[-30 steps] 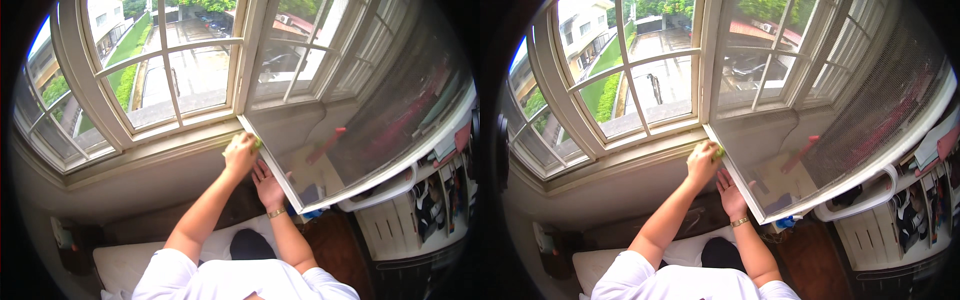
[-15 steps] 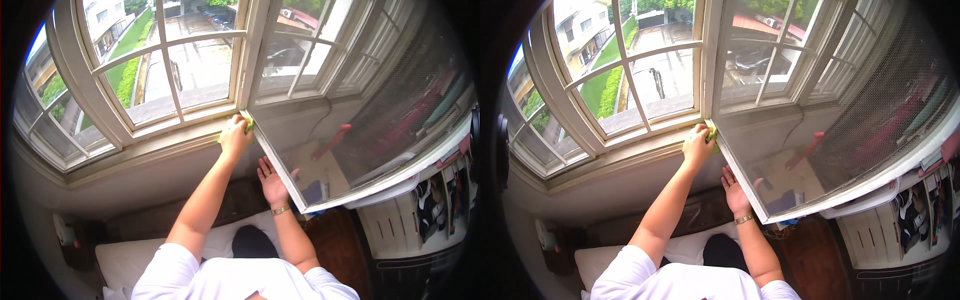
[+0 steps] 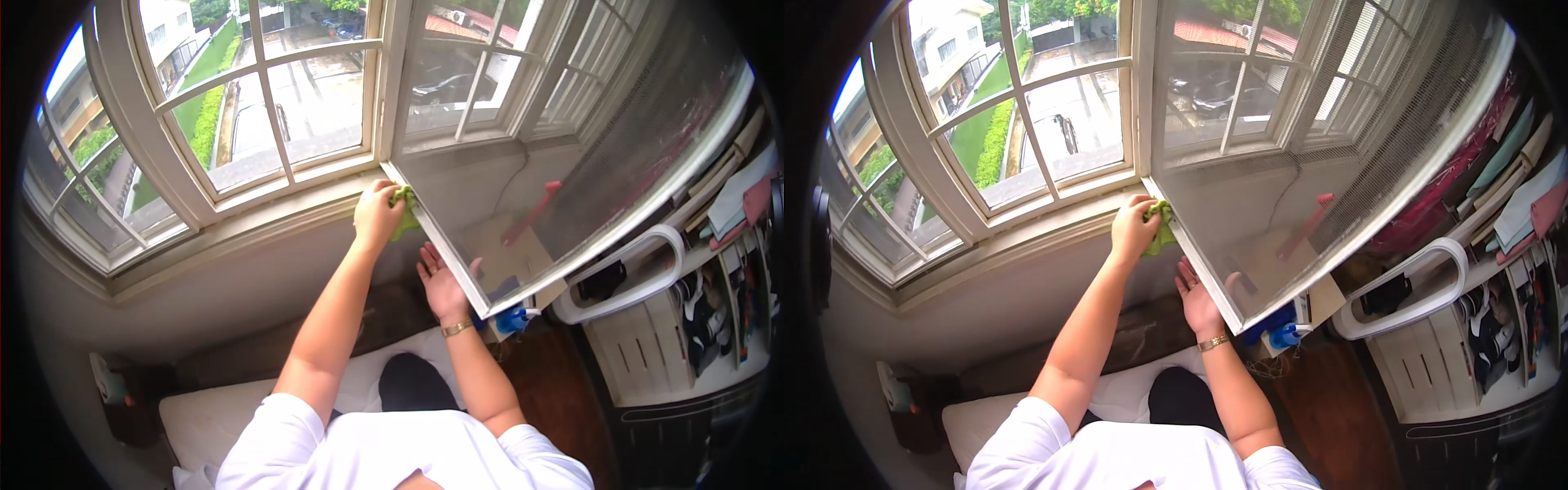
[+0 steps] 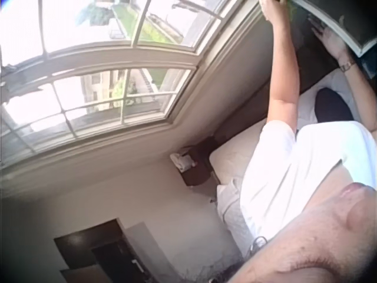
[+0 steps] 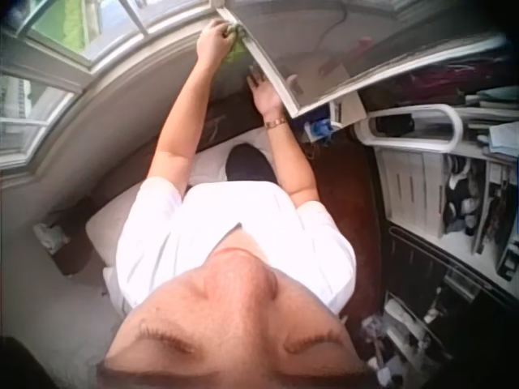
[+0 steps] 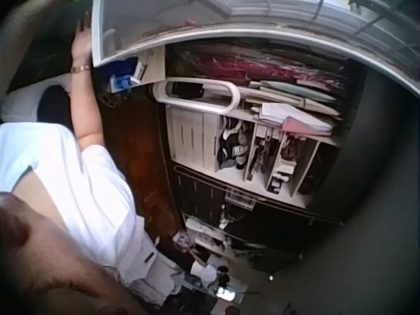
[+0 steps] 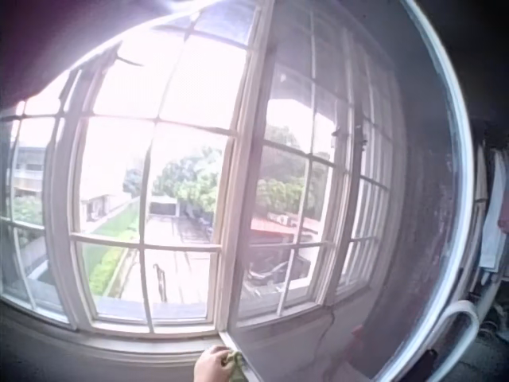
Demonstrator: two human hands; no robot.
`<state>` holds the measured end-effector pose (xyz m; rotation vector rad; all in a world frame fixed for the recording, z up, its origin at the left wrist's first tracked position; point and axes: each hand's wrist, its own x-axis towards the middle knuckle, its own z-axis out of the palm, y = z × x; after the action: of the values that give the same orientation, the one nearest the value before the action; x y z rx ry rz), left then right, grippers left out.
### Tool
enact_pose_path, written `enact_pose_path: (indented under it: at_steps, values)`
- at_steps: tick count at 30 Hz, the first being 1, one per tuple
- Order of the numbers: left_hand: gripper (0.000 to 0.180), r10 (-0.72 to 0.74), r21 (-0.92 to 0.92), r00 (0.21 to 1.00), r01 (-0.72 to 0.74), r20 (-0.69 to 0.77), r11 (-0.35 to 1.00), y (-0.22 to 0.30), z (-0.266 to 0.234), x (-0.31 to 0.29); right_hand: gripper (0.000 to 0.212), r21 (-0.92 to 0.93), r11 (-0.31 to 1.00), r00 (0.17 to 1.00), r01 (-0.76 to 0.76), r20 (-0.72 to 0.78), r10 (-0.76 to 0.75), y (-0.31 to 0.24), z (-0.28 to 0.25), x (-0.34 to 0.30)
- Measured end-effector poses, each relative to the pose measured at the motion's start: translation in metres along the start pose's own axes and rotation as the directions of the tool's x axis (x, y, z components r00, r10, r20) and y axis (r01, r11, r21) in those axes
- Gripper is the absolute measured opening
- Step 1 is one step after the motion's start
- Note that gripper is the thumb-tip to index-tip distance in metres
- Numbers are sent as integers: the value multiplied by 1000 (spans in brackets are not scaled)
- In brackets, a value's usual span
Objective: The person wipes the white frame, handle, and ledge of a multi-pane window with a green cloth.
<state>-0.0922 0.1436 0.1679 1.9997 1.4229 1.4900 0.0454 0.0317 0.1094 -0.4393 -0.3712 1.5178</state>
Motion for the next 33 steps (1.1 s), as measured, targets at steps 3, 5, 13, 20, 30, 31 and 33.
enact_pose_path:
  at_steps: [3,5,13,20,30,31,33]
  values:
    - [22,102,177,989,-120,107,977,20,3,-12,80,6,1000,999,10,-33,-10,-5,-3,-10]
    - [23,168,270,953,-236,251,934,38,-3,-29,79,6,1000,999,15,-42,-15,-8,-6,-17]
    - [17,-51,174,976,89,-212,981,28,-12,-15,80,-25,999,989,38,-139,-41,-17,-20,-35]
    - [18,103,218,989,-124,103,968,32,8,-36,76,3,999,991,-38,-127,38,-14,-33,-41]
    - [31,-466,-213,842,524,270,824,5,-27,-77,37,-533,846,995,-2,-88,-53,12,-28,-41]
    - [33,-463,-143,842,512,276,847,8,-17,-91,48,-605,792,994,86,2,-106,15,-33,-37]
    - [34,-419,-152,860,474,291,868,18,0,-117,55,-610,781,991,130,92,-92,18,-29,-37]
